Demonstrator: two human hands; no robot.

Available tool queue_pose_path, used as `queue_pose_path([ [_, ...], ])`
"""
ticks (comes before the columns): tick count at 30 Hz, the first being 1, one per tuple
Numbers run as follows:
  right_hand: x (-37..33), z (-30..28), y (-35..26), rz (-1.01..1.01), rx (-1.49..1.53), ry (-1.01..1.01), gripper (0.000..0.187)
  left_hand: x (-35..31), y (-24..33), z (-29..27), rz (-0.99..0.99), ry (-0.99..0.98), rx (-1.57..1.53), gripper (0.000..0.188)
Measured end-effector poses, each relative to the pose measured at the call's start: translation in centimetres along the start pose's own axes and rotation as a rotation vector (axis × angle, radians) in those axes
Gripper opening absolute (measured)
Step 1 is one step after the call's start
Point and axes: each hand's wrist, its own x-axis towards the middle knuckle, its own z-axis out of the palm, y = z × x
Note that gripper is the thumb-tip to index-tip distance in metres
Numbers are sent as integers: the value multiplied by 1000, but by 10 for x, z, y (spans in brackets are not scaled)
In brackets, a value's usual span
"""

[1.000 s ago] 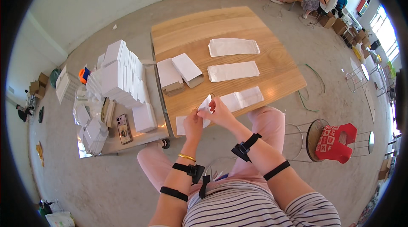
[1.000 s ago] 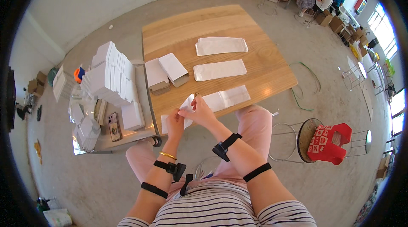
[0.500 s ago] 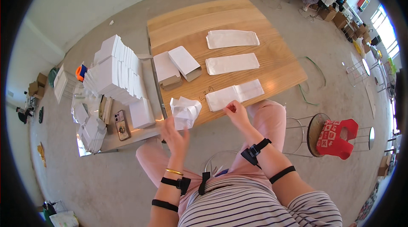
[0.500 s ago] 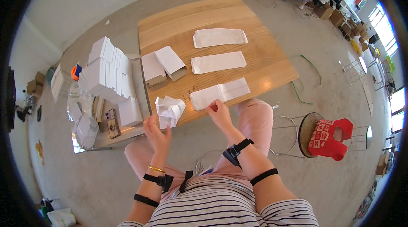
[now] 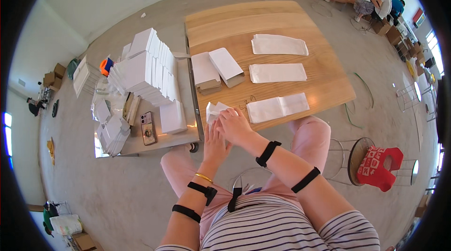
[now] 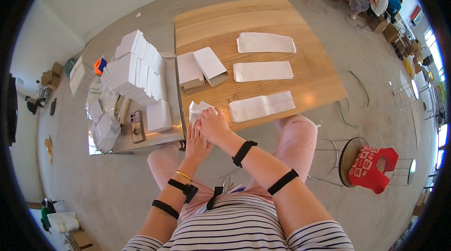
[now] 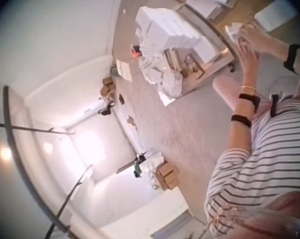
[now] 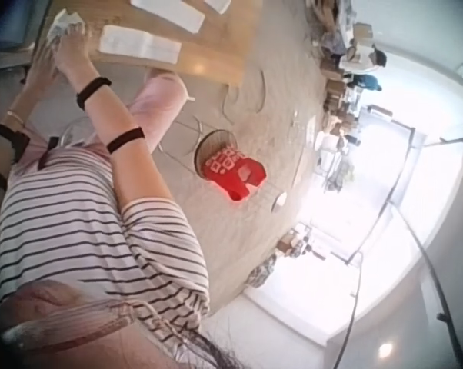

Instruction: Folding long strips of white paper and organizing them on a table.

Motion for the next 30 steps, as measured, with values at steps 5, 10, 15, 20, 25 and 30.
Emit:
queue_pose_path([
  [5, -29, -25, 19, 107, 344, 108, 51, -9, 2, 0, -118, -89, -56, 81],
  [10, -90, -18, 50, 222, 644, 186, 57, -9, 12, 7, -129, -52, -42, 82],
  [15, -108, -15, 60, 418, 838, 221, 51, -5, 18, 9, -170, -73, -14, 83],
  [20, -109, -25, 69, 482, 1021, 227, 47, 0, 22, 16, -213, -38, -5, 84],
  [25, -111, -19, 77, 478, 1123, 277, 47, 22, 24, 21, -241, -68, 44, 86],
  [30, -121, -10, 95, 541, 1176, 285, 49, 37, 33, 17, -305, -146, -11, 86],
])
